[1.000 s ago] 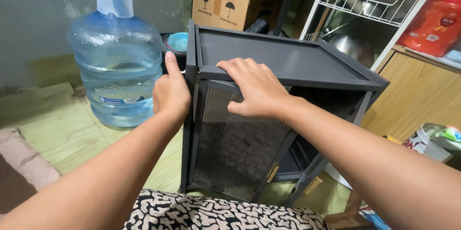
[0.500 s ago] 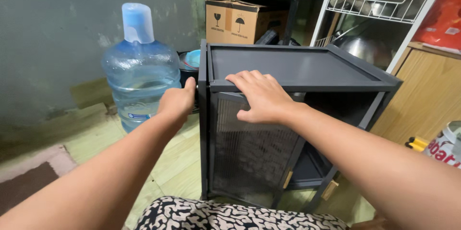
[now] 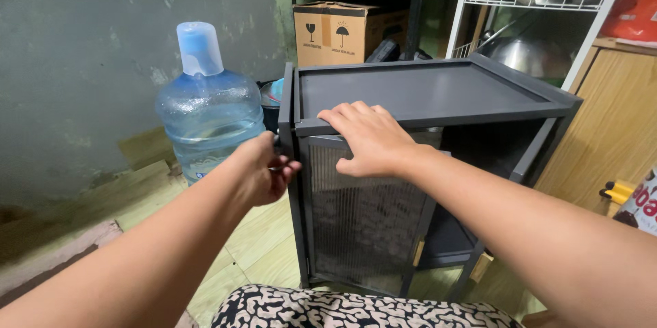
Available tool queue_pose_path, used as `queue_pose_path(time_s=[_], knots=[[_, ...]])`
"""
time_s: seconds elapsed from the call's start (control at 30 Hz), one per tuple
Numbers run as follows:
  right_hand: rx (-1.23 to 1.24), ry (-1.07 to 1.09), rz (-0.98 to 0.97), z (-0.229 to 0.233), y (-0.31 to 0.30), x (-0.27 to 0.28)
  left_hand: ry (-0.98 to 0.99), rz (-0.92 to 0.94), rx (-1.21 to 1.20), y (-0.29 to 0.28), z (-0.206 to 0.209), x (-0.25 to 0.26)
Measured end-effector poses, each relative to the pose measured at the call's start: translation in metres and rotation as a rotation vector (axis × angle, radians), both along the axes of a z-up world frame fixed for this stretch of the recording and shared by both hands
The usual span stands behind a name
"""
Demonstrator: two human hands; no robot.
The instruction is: The person sits on the floor and assembles a small gray metal cabinet, threading screws by hand into the corner joints of the frame, attaching and aligning the ribbed glass doors, then pressing the doors closed and steadying the finished cabinet.
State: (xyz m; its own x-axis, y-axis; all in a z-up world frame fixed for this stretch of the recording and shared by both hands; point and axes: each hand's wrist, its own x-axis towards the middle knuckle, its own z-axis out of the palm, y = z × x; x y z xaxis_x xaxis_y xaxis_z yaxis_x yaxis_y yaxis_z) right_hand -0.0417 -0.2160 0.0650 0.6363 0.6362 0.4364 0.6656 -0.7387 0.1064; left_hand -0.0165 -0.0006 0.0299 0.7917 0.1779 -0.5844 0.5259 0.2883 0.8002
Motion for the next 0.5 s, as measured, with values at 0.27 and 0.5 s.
queue_pose_path(time_s=[0.27, 0.5], knots=[[0.003, 0.014, -0.021, -0.002, 0.000, 0.000, 0.079, 0.231, -0.268, -0.017, 0.006, -0.002], [0.009, -0.001, -0.009, -0.002, 0.000, 0.000, 0.019, 0.452, -0.533, -0.027, 0.013, 0.003]])
